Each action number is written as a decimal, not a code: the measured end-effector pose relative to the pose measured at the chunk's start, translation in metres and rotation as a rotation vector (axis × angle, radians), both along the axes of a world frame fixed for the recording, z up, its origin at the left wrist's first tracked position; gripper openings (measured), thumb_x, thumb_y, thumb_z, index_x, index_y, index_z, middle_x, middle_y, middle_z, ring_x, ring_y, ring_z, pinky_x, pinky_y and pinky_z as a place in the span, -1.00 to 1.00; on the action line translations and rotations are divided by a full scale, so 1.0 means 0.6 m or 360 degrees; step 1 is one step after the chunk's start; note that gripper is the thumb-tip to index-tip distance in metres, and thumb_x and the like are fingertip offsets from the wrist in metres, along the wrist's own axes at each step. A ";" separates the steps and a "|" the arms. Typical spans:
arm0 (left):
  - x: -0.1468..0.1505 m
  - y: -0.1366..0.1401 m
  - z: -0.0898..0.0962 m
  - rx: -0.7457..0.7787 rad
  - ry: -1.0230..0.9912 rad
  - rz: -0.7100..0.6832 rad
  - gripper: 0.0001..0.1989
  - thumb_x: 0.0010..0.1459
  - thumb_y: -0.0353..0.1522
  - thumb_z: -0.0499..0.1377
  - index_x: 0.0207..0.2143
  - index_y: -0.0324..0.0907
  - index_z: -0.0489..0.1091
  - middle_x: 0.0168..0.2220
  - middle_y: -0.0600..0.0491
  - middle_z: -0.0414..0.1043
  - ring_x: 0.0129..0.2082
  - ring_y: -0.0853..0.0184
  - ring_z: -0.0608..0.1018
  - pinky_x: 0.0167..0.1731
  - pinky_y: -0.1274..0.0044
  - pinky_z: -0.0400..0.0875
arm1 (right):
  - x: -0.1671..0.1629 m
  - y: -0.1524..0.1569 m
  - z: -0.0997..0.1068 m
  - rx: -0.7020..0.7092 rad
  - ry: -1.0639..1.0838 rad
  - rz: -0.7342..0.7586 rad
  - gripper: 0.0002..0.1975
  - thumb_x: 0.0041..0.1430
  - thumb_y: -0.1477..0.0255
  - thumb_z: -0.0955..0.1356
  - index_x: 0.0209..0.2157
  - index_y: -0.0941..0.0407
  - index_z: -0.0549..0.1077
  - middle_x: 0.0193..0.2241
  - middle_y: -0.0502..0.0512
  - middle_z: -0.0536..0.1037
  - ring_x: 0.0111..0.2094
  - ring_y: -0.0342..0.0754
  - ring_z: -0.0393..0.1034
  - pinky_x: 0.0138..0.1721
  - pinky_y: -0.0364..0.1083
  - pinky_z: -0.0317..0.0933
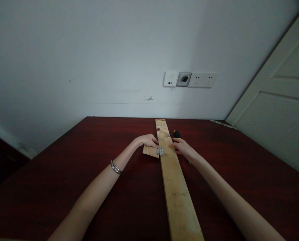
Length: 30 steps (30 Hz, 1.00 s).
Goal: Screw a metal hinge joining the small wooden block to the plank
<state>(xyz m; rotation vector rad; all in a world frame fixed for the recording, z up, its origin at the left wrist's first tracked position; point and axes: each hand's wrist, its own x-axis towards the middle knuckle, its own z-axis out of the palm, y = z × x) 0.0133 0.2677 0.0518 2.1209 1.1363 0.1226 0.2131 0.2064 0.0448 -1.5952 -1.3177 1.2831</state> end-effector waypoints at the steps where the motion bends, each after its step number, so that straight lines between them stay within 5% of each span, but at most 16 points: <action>1: 0.000 0.000 0.001 -0.0009 0.0014 -0.0013 -0.63 -0.12 -0.43 0.22 -0.17 -0.20 0.50 -0.26 0.09 0.55 -0.30 0.34 0.51 -0.33 0.64 0.31 | -0.001 0.000 0.002 -0.0043 0.0030 -0.0053 -0.46 -0.04 0.52 0.29 0.06 0.17 0.29 -0.10 0.20 0.50 -0.15 -0.01 0.43 -0.28 -0.13 0.33; 17: -0.008 -0.017 0.000 -0.0167 -0.0099 0.0158 -0.63 -0.12 -0.44 0.21 -0.17 -0.22 0.50 -0.26 0.07 0.54 -0.30 0.33 0.51 -0.31 0.60 0.31 | -0.005 0.001 0.006 -0.0135 0.0296 -0.0174 -0.42 -0.01 0.44 0.31 0.10 0.18 0.17 -0.20 0.22 0.50 -0.33 -0.06 0.43 -0.41 -0.11 0.28; 25: -0.014 -0.016 -0.005 -0.0350 -0.0206 0.0222 -0.60 -0.14 -0.47 0.23 -0.15 -0.20 0.48 -0.25 0.09 0.54 -0.29 0.34 0.51 -0.29 0.59 0.34 | -0.002 0.017 -0.024 -0.0011 0.0377 -0.0237 -0.19 -0.14 0.57 0.40 0.17 0.35 0.06 -0.16 0.33 0.49 -0.33 -0.06 0.45 -0.42 -0.18 0.31; 30: -0.018 -0.008 -0.017 -0.0388 -0.0277 0.0182 -0.61 -0.17 -0.46 0.25 -0.18 -0.18 0.50 -0.29 0.09 0.55 -0.31 0.34 0.52 -0.29 0.59 0.35 | -0.006 0.014 -0.021 0.0001 0.0373 -0.0230 -0.24 -0.11 0.63 0.37 0.17 0.36 0.08 -0.10 0.36 0.47 -0.34 -0.07 0.45 -0.42 -0.17 0.32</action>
